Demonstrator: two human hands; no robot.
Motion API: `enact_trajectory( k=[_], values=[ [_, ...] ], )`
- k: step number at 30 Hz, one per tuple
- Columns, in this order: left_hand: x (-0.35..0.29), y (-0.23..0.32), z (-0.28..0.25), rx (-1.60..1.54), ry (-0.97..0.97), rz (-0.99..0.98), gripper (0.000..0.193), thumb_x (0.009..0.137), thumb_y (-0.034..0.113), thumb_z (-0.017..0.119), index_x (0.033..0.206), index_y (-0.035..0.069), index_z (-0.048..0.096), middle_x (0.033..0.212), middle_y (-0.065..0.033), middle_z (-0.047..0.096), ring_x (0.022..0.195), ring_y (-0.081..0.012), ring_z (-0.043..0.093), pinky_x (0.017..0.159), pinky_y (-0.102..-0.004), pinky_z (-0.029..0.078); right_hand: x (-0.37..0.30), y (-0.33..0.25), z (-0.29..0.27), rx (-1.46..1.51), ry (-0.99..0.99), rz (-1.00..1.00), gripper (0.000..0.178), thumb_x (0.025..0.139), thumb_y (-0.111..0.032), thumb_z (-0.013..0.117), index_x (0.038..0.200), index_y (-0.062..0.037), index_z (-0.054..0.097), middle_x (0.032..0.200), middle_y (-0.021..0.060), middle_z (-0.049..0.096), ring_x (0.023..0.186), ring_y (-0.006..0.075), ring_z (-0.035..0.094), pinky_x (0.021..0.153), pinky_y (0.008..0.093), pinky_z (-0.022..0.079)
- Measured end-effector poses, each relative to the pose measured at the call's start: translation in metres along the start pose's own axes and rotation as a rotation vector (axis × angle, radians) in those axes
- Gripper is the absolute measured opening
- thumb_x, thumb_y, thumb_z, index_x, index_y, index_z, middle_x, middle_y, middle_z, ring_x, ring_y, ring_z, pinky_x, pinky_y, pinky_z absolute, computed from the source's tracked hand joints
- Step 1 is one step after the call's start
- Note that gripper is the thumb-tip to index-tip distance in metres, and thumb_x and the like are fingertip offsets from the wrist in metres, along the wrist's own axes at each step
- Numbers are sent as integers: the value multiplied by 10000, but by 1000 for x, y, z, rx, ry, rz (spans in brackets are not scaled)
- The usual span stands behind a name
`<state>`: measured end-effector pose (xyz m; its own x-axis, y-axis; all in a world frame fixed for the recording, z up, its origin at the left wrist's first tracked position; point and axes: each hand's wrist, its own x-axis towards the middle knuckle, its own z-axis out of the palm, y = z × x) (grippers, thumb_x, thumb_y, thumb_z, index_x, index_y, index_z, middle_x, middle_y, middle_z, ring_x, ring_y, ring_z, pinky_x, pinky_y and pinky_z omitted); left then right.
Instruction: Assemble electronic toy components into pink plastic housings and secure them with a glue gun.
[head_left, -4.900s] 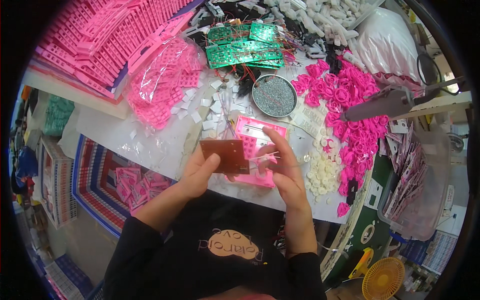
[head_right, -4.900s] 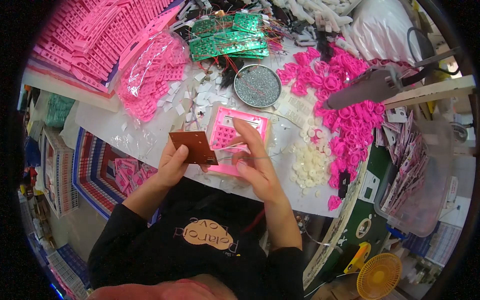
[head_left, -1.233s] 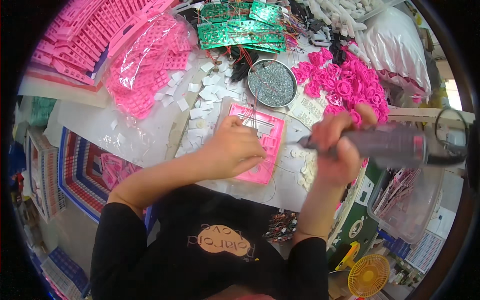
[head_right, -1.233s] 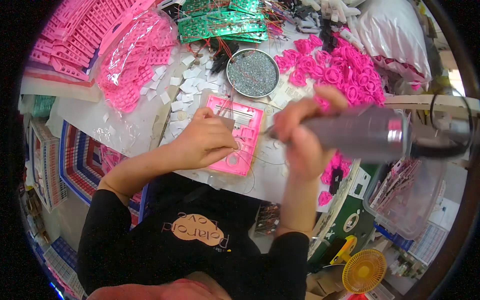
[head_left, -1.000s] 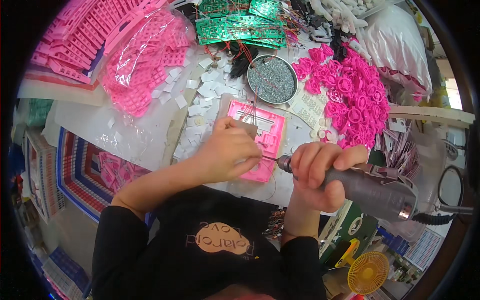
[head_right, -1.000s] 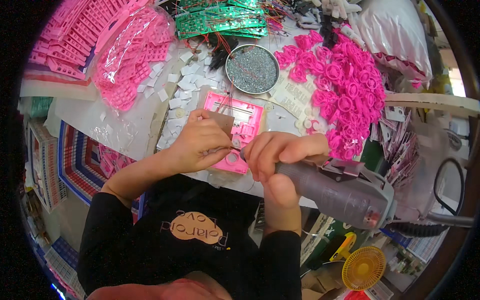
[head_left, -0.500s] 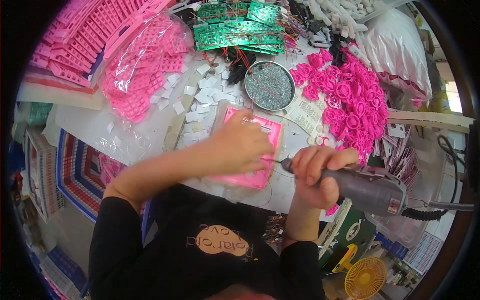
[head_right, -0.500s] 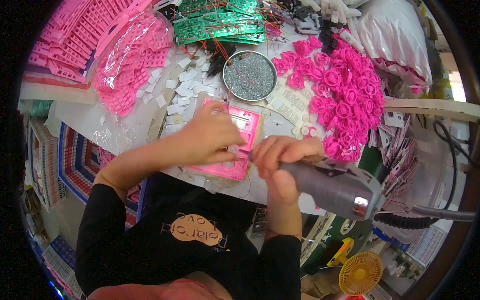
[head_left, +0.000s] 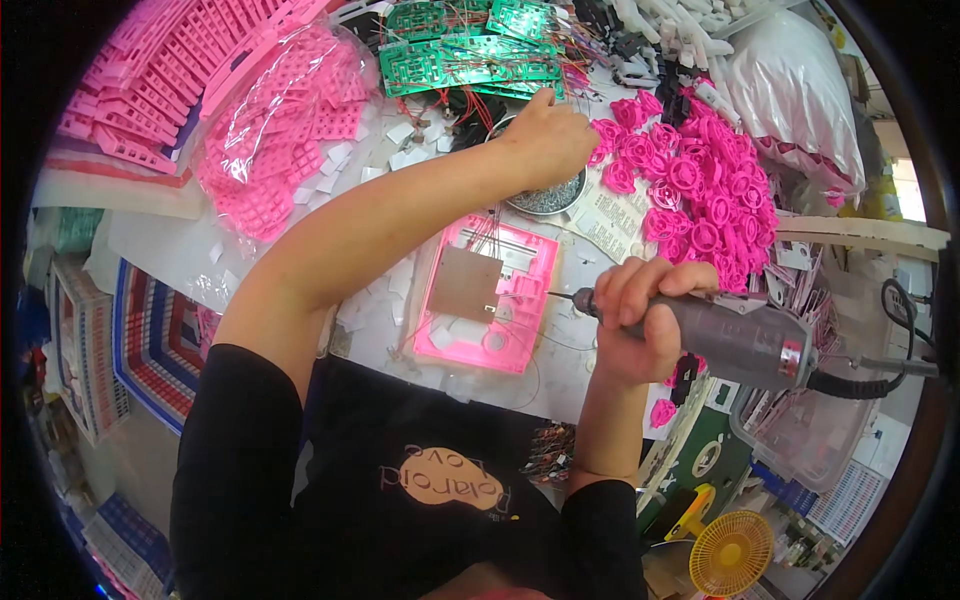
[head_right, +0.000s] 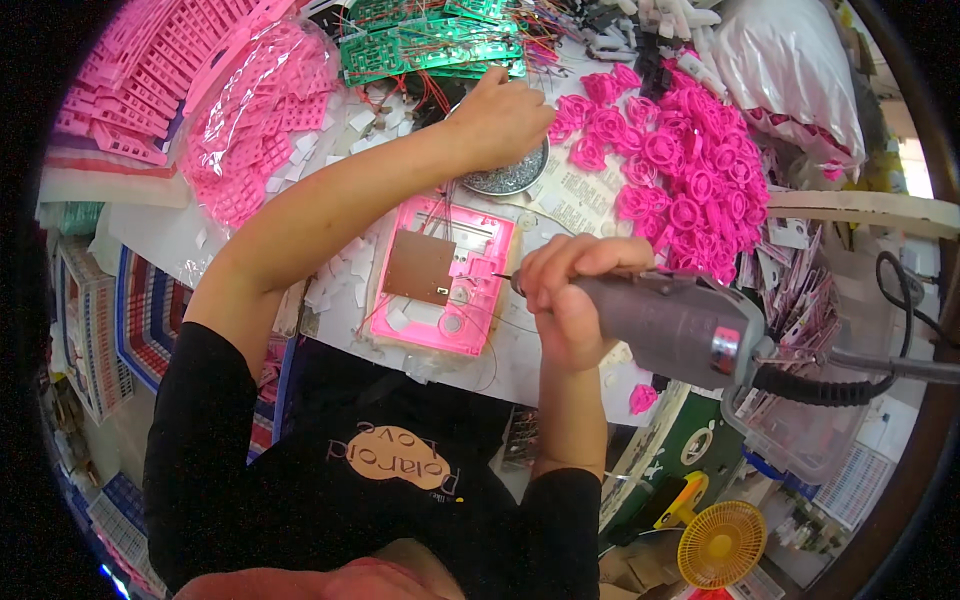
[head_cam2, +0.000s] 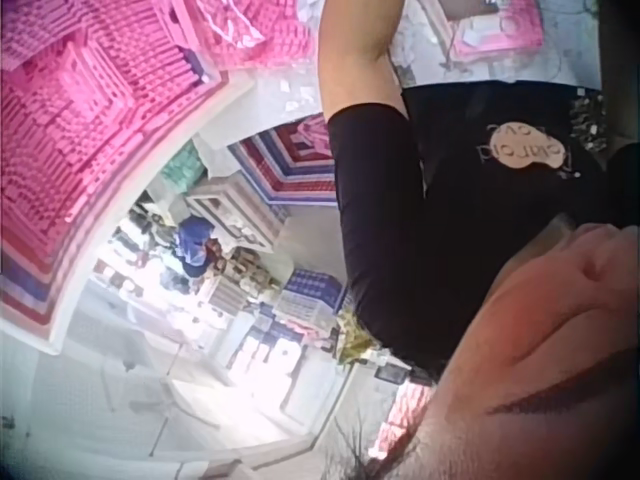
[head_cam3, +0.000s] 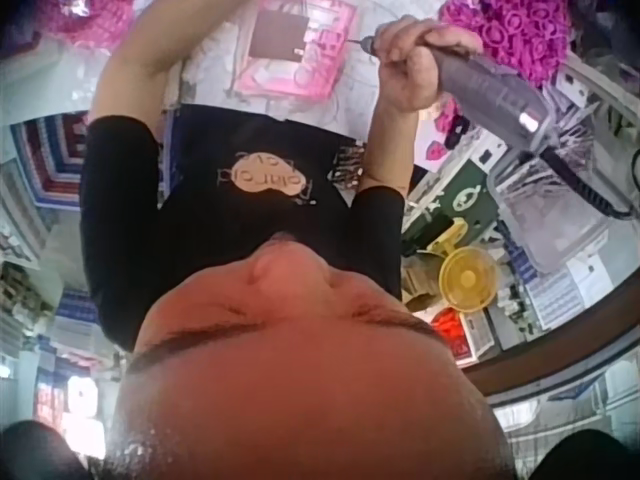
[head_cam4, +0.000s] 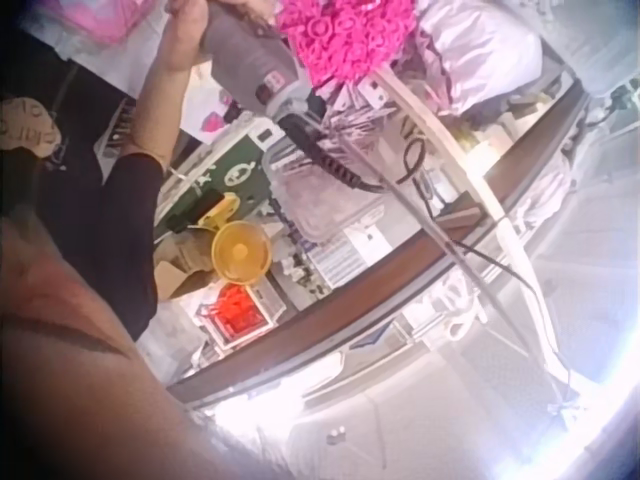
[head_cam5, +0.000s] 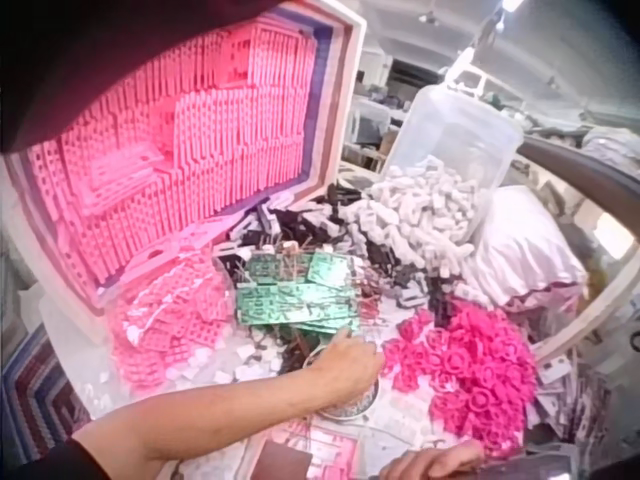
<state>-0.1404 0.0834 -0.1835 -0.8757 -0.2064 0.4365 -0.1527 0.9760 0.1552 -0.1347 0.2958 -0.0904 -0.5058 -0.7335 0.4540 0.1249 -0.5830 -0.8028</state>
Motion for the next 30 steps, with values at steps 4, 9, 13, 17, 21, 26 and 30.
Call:
enact_trajectory(
  k=[4, 9, 13, 17, 21, 26, 30],
  values=[
    [-7, 6, -43, -214, -21, -32, 267, 925, 292, 580, 754, 118, 689, 774, -66, 683, 747, -288, 652, 858, -468, 400, -6, 8, 17, -94, 61, 11, 356, 901, -237, 667, 1143, -70, 465, 727, 67, 527, 606, 173, 495, 580, 335, 433],
    [-120, 30, -117, -377, -134, -9, 302, 929, 361, 625, 752, 116, 631, 793, -73, 651, 747, -276, 591, 912, -473, 389, -14, 19, 20, -6, -34, 52, 357, 914, -250, 662, 1152, -67, 469, 725, 60, 524, 607, 162, 496, 548, 311, 424],
    [-192, 59, -120, -356, -153, -28, 126, 894, 232, 650, 898, 109, 623, 989, -66, 642, 1038, -237, 616, 1069, -539, 316, -11, 39, 25, 17, -42, 37, 316, 896, -104, 663, 1113, -34, 444, 735, 89, 553, 598, 152, 516, 565, 304, 462],
    [-221, 60, -105, -280, -175, 5, 143, 854, 178, 709, 925, 86, 626, 1203, -66, 668, 1233, -207, 598, 1107, -509, 330, -12, 59, 25, -20, -51, 38, 296, 896, -12, 651, 1092, -19, 429, 749, 109, 578, 604, 147, 548, 578, 291, 488],
    [-224, 64, -105, -284, -140, -26, 174, 832, 192, 742, 896, 76, 630, 1259, -69, 666, 1246, -185, 599, 1061, -461, 391, -11, 67, 25, -55, -76, 45, 279, 909, -36, 653, 1073, -27, 427, 753, 104, 577, 611, 147, 553, 564, 277, 482],
    [-224, 65, -102, -371, -93, -101, 189, 816, 205, 759, 867, 78, 629, 1260, -63, 665, 1230, -179, 608, 974, -436, 422, -13, 71, 31, -234, -122, 40, 184, 900, -23, 561, 997, -58, 408, 669, 77, 490, 527, 150, 446, 498, 304, 437],
    [-226, 65, -101, -414, -88, -146, 192, 807, 199, 764, 840, 87, 612, 1273, -65, 660, 1218, -162, 614, 875, -403, 421, -15, 77, 29, -262, -181, -13, 214, 932, -84, 617, 994, -50, 415, 663, 77, 495, 519, 148, 445, 496, 304, 433]
  ],
)
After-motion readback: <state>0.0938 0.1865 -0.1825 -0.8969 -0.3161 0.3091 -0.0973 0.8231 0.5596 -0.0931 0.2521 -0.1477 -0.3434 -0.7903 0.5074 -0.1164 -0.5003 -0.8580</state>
